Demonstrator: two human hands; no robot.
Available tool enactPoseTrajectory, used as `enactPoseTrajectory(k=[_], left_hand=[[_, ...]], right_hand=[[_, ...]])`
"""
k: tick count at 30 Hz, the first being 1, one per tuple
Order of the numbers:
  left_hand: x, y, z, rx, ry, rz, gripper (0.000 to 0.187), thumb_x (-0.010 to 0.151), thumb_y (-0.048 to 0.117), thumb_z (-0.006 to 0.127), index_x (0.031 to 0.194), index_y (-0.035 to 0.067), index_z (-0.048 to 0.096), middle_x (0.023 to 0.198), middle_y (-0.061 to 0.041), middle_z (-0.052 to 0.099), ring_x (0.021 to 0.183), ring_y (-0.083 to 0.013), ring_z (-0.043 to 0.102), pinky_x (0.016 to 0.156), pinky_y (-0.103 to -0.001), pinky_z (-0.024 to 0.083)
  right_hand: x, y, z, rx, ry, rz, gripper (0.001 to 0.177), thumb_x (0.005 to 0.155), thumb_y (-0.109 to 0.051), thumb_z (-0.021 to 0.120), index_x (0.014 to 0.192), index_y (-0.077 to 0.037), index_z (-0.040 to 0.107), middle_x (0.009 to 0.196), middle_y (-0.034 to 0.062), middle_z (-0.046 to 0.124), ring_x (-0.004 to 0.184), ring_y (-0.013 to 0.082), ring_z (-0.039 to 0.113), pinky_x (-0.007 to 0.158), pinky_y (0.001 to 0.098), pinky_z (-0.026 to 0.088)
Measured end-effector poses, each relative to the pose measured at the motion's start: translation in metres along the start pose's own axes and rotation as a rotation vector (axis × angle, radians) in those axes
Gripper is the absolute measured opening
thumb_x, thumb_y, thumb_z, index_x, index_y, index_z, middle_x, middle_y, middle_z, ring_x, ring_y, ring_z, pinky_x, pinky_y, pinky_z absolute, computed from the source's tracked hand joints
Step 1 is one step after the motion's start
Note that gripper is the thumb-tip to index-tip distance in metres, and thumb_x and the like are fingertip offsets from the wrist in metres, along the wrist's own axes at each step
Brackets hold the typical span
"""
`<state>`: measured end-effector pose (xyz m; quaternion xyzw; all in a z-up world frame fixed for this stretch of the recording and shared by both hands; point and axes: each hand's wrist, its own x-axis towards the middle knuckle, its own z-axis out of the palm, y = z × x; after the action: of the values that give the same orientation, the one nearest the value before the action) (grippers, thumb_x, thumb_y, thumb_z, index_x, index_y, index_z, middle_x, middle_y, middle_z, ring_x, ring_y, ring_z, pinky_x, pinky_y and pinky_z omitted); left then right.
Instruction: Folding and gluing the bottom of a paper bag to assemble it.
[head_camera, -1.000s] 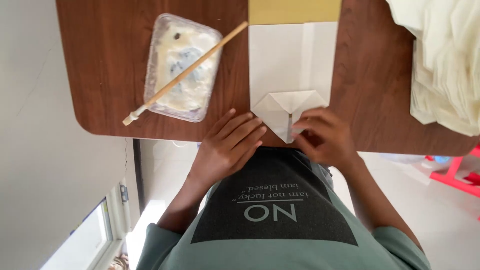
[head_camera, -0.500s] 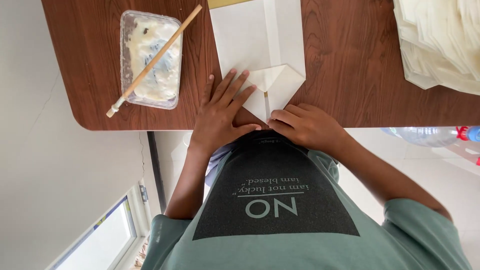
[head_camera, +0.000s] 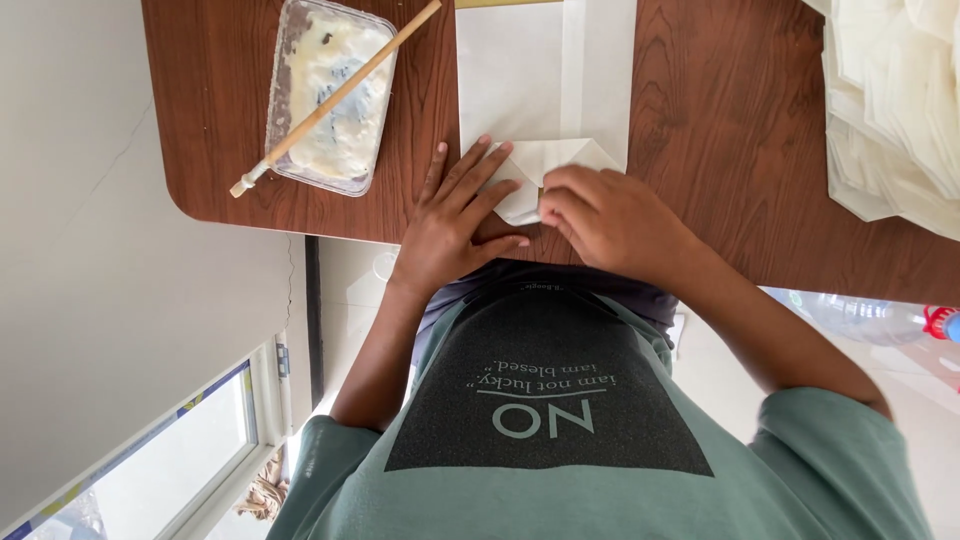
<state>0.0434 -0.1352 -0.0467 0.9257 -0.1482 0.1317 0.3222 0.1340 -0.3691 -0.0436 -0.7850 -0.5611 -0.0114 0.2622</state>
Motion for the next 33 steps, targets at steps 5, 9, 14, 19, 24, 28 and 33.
enactPoseTrajectory(k=[5, 9, 14, 19, 24, 28, 33], left_hand=[[-0.001, -0.008, 0.004, -0.019, 0.147, 0.081, 0.027, 0.085, 0.027, 0.09, 0.103, 0.011, 0.078, 0.136, -0.01, 0.068, 0.134, -0.0388, 0.058, 0.118, -0.058, 0.035], [-0.002, -0.01, 0.007, -0.033, 0.195, 0.118, 0.013, 0.088, 0.021, 0.086, 0.096, 0.013, 0.079, 0.129, -0.007, 0.073, 0.128, -0.0389, 0.064, 0.113, -0.053, 0.045], [0.002, -0.004, 0.002, -0.005, 0.237, 0.178, 0.007, 0.089, 0.013, 0.085, 0.091, 0.011, 0.079, 0.123, -0.01, 0.075, 0.122, -0.0426, 0.067, 0.107, -0.054, 0.05], [-0.007, -0.011, 0.012, 0.116, 0.355, 0.258, 0.003, 0.09, 0.018, 0.084, 0.088, 0.017, 0.082, 0.115, -0.007, 0.078, 0.113, -0.0366, 0.072, 0.103, -0.051, 0.054], [-0.011, -0.018, 0.017, 0.093, 0.395, 0.289, 0.007, 0.094, 0.022, 0.08, 0.098, 0.018, 0.084, 0.11, -0.004, 0.079, 0.105, -0.0299, 0.074, 0.099, -0.046, 0.057], [-0.003, -0.012, 0.008, 0.125, 0.355, 0.319, 0.005, 0.095, 0.019, 0.079, 0.094, 0.019, 0.083, 0.11, -0.003, 0.079, 0.105, -0.0271, 0.073, 0.099, -0.045, 0.054], [-0.002, -0.011, 0.006, 0.105, 0.381, 0.392, 0.011, 0.097, 0.017, 0.074, 0.093, 0.019, 0.084, 0.104, -0.004, 0.079, 0.097, -0.0257, 0.073, 0.092, -0.039, 0.056]], right_hand=[[0.018, -0.007, -0.019, 0.244, 0.124, 0.144, 0.007, 0.104, -0.011, 0.06, 0.102, -0.004, 0.06, 0.108, 0.0099, 0.059, 0.087, 0.0334, 0.067, 0.068, 0.0417, 0.054], [0.004, -0.015, -0.019, 0.288, 0.281, 0.228, 0.018, 0.105, -0.019, 0.061, 0.113, -0.004, 0.069, 0.11, 0.01, 0.061, 0.094, 0.0306, 0.064, 0.078, 0.0422, 0.054], [-0.016, -0.019, -0.021, 0.199, 0.316, 0.231, 0.026, 0.095, -0.019, 0.076, 0.115, -0.003, 0.071, 0.107, 0.0141, 0.063, 0.092, 0.0343, 0.064, 0.076, 0.0456, 0.053], [-0.019, -0.022, -0.01, 0.047, 0.364, 0.208, 0.008, 0.093, -0.003, 0.078, 0.101, -0.004, 0.076, 0.101, 0.0122, 0.065, 0.087, 0.0342, 0.066, 0.074, 0.0453, 0.054], [-0.015, -0.024, -0.011, 0.116, 0.393, 0.196, 0.005, 0.097, -0.002, 0.075, 0.097, -0.006, 0.078, 0.1, 0.0109, 0.071, 0.087, 0.0348, 0.067, 0.077, 0.045, 0.056], [-0.01, -0.028, -0.015, 0.066, 0.409, 0.152, 0.006, 0.098, -0.003, 0.072, 0.096, -0.005, 0.078, 0.098, 0.0115, 0.071, 0.084, 0.0353, 0.067, 0.073, 0.0459, 0.055], [-0.012, -0.042, -0.009, -0.076, 0.464, 0.076, 0.008, 0.094, 0.004, 0.075, 0.092, -0.004, 0.077, 0.094, 0.0114, 0.072, 0.08, 0.0313, 0.069, 0.069, 0.0418, 0.056]])
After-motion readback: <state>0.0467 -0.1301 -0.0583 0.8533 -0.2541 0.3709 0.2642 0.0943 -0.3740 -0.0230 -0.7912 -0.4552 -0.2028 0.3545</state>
